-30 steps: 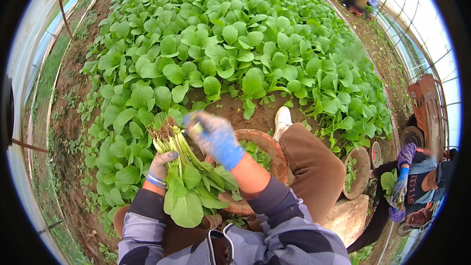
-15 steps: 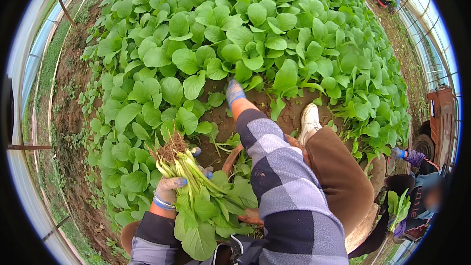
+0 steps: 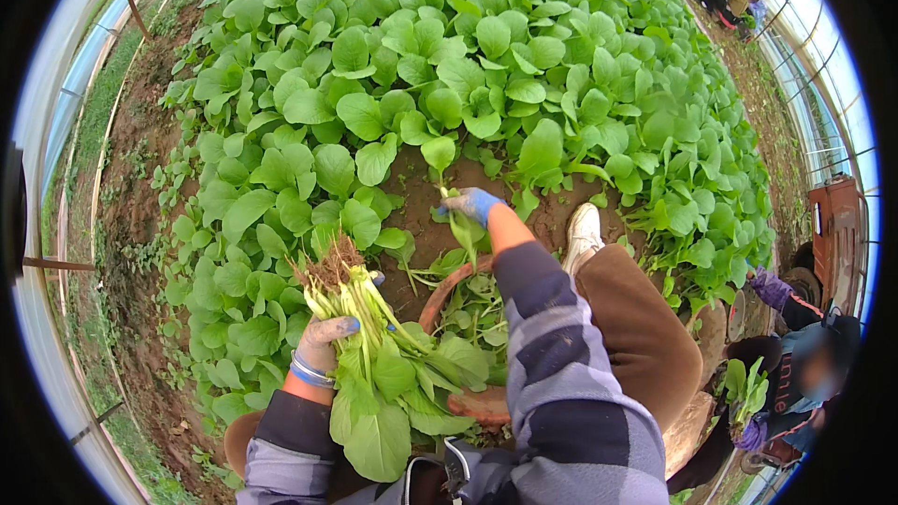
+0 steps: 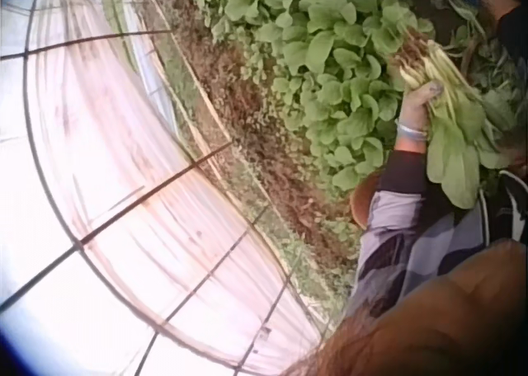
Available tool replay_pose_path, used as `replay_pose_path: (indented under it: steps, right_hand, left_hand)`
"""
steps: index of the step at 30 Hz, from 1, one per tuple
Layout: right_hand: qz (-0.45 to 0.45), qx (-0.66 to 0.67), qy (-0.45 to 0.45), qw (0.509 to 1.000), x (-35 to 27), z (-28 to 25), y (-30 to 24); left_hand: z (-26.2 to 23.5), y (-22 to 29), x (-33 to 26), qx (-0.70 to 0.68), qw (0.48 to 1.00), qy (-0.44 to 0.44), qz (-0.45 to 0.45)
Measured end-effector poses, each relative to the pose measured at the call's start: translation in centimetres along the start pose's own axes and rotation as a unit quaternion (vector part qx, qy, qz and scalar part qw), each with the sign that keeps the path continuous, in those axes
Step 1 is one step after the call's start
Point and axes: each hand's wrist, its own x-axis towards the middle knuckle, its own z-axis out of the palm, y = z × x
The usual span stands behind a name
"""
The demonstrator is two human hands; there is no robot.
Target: The person harvests leafy green vegetables by hand, pulling them from the soil and placing them into a basket. The person also trims the roots and bundles the vegetables together.
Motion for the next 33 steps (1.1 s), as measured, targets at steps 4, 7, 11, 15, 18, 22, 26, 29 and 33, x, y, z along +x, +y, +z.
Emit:
replay_pose_path:
  steps: [4, 7, 11, 15, 18, 22, 26, 29, 33]
  right_hand:
    - [-0.189, 0.331, -0.097, 0.92, -10.5, 3.7, -3.4]
    - [-0.262, 0.443, -0.126, 0.848, -17.3, 7.0, -6.3]
    - [-0.318, 0.495, -0.063, 0.806, -22.6, 10.8, -9.1]
    - [-0.482, 0.399, 0.071, 0.777, -26.0, 8.9, -10.0]
    - [-0.429, 0.538, 0.082, 0.721, -28.1, 6.5, -9.7]
    - [-0.46, 0.529, 0.162, 0.695, -30.8, 3.1, -8.8]
    - [-0.324, 0.299, 0.291, 0.849, -32.4, -1.5, -0.3]
    - [-0.321, 0.21, 0.221, 0.897, -34.2, 1.0, -0.1]
    - [-0.358, 0.28, 0.01, 0.891, -39.0, 5.3, -4.5]
  left_hand:
    - [0.3, -0.1, 0.0, 0.04, 0.998, -0.028, 0.04]
    - [5.1, 1.8, -0.7, 0.074, 0.997, -0.017, -0.005]
    - [9.3, 2.6, -1.5, 0.066, 0.996, -0.042, -0.05]
    - [11.3, 2.1, -2.4, 0.081, 0.989, -0.118, -0.041]
    - [12.9, 2.3, -3.2, 0.136, 0.979, -0.147, -0.046]
    - [13.7, 2.4, -4.4, 0.169, 0.972, -0.155, -0.05]
    - [14.5, 2.6, -5.0, 0.162, 0.971, -0.171, -0.038]
    - [14.4, 2.9, -5.6, 0.166, 0.971, -0.17, -0.036]
    - [12.8, 2.0, -5.5, 0.168, 0.968, -0.181, -0.039]
